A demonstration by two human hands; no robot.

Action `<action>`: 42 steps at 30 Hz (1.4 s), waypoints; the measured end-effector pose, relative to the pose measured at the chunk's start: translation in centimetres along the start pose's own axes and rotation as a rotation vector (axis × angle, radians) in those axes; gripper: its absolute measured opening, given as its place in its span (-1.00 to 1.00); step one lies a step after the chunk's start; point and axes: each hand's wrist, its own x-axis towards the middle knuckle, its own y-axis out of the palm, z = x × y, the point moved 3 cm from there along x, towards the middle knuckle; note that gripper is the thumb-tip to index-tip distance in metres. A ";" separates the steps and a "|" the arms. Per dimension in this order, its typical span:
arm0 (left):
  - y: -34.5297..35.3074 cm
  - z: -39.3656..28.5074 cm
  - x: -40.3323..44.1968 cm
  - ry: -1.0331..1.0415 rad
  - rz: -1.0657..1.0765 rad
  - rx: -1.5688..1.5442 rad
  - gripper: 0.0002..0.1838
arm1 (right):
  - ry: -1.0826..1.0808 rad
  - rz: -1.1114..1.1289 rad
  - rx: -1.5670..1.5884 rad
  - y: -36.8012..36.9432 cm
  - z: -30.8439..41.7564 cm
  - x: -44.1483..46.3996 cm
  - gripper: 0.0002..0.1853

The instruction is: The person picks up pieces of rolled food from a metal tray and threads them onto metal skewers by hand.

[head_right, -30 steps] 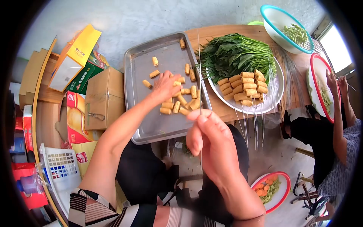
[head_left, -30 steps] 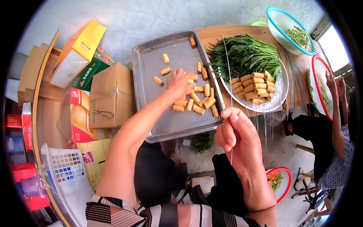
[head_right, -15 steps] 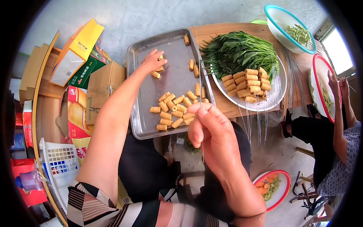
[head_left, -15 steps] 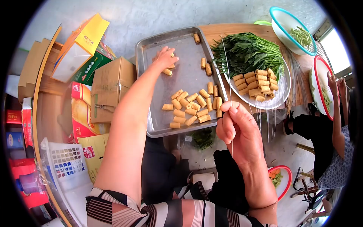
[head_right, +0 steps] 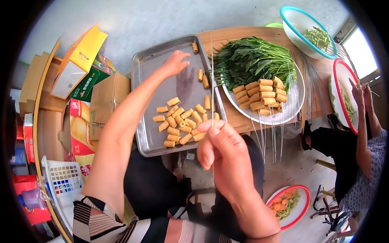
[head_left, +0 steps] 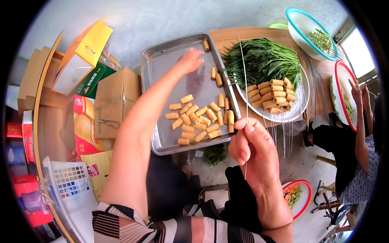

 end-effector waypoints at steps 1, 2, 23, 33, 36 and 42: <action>0.1 -0.1 1.5 -0.008 -0.237 -0.012 -0.50 | 0.002 0.014 -0.012 -0.1 0.1 0.0 -0.78; 0.6 -0.5 2.9 -0.004 -0.237 -0.019 -0.50 | 0.012 0.004 -0.005 -0.2 0.2 -0.1 -0.78; 6.2 -11.1 -9.2 0.058 -0.314 -0.077 -0.93 | -0.042 0.013 0.022 -1.7 0.2 0.3 -0.80; -1.0 -12.9 -18.2 -0.142 -0.286 -0.585 -0.86 | -0.107 0.086 -0.249 -2.6 -2.0 0.7 -0.82; -4.6 -13.4 -22.2 -0.273 -0.287 -1.121 -0.76 | -0.252 0.144 -0.379 -1.6 -1.8 -0.9 -0.80; -6.9 -11.4 -29.0 -0.292 -0.240 -1.626 -0.68 | -0.300 0.227 -0.433 1.4 -0.6 -8.8 -0.76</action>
